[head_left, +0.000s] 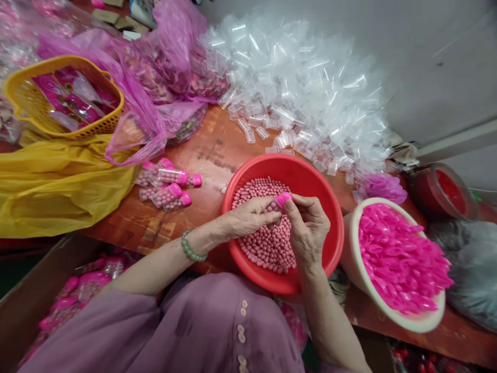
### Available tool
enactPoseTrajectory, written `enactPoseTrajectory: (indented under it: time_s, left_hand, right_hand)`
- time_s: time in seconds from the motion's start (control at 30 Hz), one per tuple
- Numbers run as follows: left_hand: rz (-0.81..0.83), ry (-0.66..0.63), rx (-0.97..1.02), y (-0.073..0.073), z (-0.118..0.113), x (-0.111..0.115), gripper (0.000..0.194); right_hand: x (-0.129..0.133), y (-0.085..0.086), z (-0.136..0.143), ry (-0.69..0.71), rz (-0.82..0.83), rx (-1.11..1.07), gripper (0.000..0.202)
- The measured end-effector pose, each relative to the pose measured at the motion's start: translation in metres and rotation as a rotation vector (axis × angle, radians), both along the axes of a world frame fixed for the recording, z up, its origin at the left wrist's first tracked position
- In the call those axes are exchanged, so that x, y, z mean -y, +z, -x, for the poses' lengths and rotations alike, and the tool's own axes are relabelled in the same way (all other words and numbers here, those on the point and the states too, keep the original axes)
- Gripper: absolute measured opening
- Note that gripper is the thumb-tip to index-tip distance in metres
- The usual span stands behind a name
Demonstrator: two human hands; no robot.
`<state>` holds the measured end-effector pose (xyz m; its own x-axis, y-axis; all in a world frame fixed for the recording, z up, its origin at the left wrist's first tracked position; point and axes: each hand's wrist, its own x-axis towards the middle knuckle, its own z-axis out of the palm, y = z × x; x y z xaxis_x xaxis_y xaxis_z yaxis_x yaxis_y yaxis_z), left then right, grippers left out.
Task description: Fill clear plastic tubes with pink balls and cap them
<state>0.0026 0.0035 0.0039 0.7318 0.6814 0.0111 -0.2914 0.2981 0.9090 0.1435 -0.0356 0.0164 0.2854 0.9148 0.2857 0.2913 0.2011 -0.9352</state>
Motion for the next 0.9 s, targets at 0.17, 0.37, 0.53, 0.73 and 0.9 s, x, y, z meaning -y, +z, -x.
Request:
enactPoseTrajectory:
  time_s: [0.17, 0.37, 0.53, 0.73, 0.9]
  left_hand:
    - [0.003, -0.008, -0.041, -0.007, 0.001, 0.000, 0.025]
    - [-0.013, -0.067, -0.074, -0.007, 0.001, -0.002, 0.022]
    - [0.041, -0.061, -0.068, -0.002, 0.001, -0.004, 0.015]
    - [0.051, -0.055, -0.017, 0.000, -0.002, -0.007, 0.018]
    - [0.076, -0.021, 0.006, -0.003, -0.005, -0.007, 0.021]
  right_hand:
    - [0.001, 0.004, -0.010, 0.060, -0.006, 0.146, 0.010]
    - [-0.002, 0.001, -0.026, 0.186, 0.028, 0.286, 0.010]
    - [0.003, -0.003, -0.019, 0.088, 0.045, 0.233, 0.013]
    - [0.003, -0.002, -0.006, -0.113, -0.029, 0.095, 0.014]
    - [0.001, -0.003, -0.001, -0.137, -0.054, 0.097, 0.015]
